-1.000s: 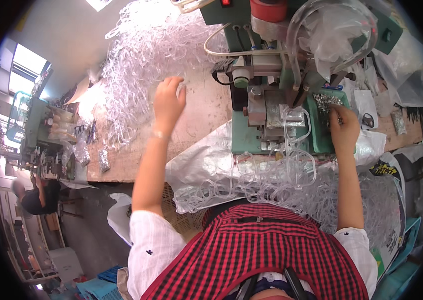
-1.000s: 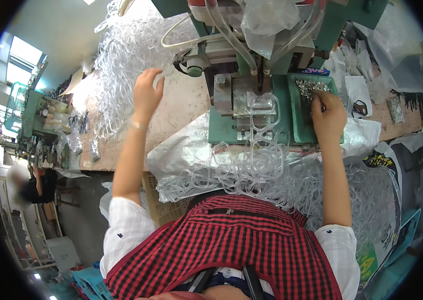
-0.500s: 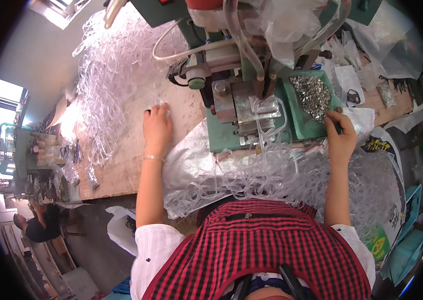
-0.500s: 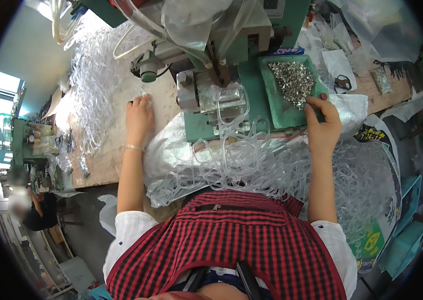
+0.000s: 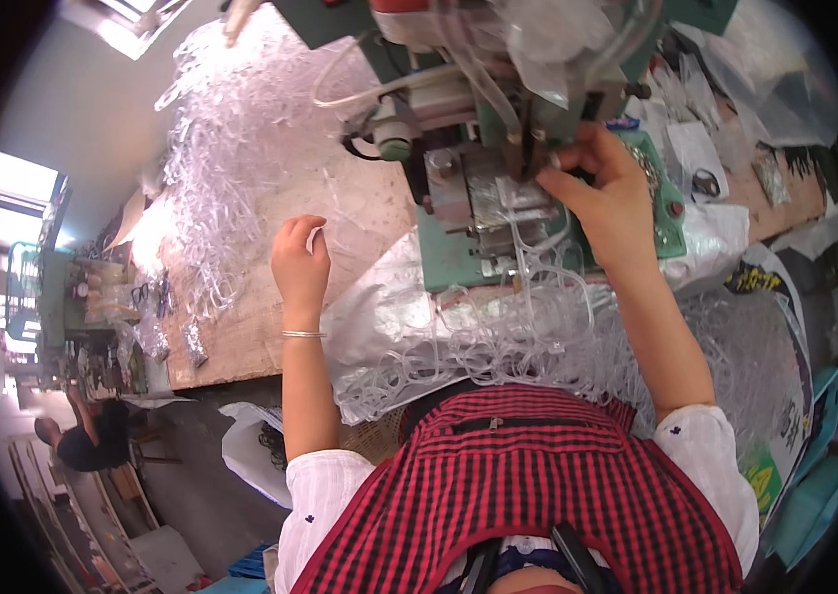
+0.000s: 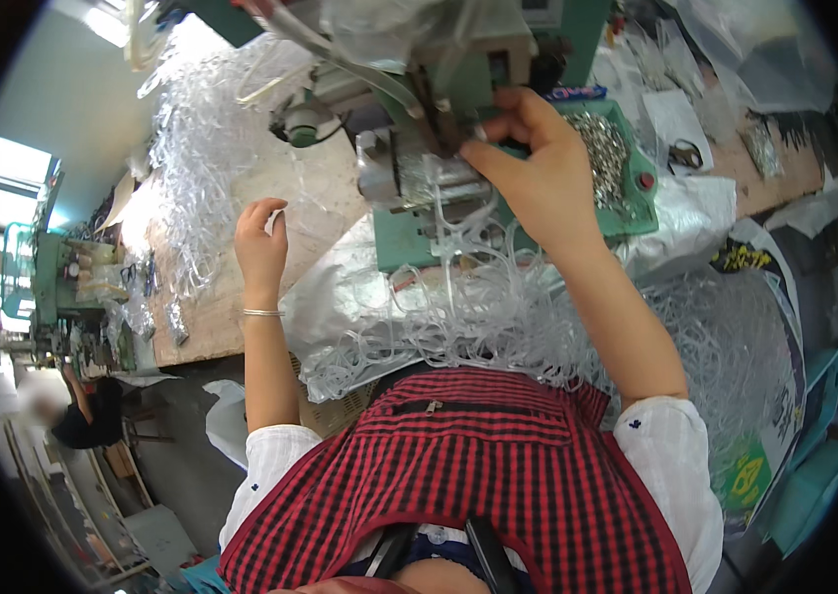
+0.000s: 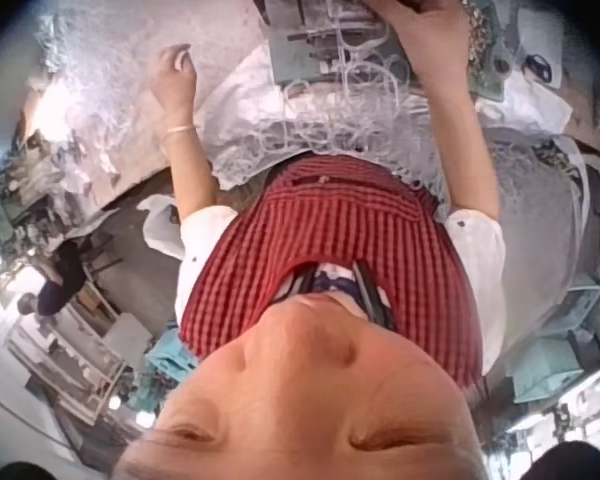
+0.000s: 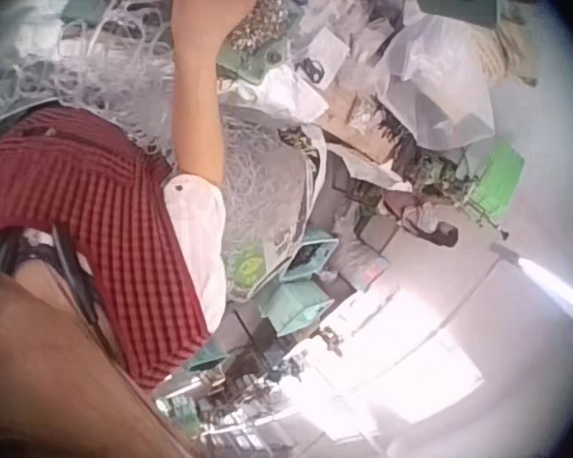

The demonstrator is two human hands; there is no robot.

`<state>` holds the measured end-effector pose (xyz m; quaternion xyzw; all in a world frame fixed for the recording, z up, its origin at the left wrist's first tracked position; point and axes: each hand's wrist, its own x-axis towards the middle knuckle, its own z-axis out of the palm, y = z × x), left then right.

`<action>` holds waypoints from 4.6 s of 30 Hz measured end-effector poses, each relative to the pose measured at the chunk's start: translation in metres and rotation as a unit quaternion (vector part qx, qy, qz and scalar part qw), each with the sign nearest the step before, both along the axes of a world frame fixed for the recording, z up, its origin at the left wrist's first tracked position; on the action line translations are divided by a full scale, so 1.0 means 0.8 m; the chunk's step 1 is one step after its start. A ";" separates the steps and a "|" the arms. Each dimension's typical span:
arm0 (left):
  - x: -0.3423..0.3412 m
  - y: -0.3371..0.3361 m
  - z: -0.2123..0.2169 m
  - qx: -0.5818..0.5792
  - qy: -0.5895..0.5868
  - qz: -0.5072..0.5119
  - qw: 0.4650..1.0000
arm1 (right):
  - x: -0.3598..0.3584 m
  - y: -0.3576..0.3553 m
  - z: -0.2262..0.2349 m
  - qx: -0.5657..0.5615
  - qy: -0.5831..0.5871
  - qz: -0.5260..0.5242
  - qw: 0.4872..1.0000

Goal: The person repeatedly picks small metallic components from a tray and places them into a green machine, then removes the assembled items and sets them aside. The process is continuous and repetitive throughout the clip.

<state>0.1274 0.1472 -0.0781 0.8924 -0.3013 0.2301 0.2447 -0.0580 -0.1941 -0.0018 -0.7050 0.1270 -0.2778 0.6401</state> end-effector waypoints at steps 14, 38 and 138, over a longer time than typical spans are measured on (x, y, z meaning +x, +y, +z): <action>0.102 0.017 -0.075 -0.140 0.335 0.153 0.919 | 0.006 0.036 0.010 0.179 -0.109 0.047 0.977; -0.096 -0.173 0.184 -0.452 0.035 -0.310 0.836 | 0.005 0.034 0.001 0.094 -0.144 0.016 0.985; -0.146 -0.176 0.129 -0.190 -0.084 -0.435 0.876 | -0.047 -0.045 -0.006 -0.158 0.039 -0.088 0.983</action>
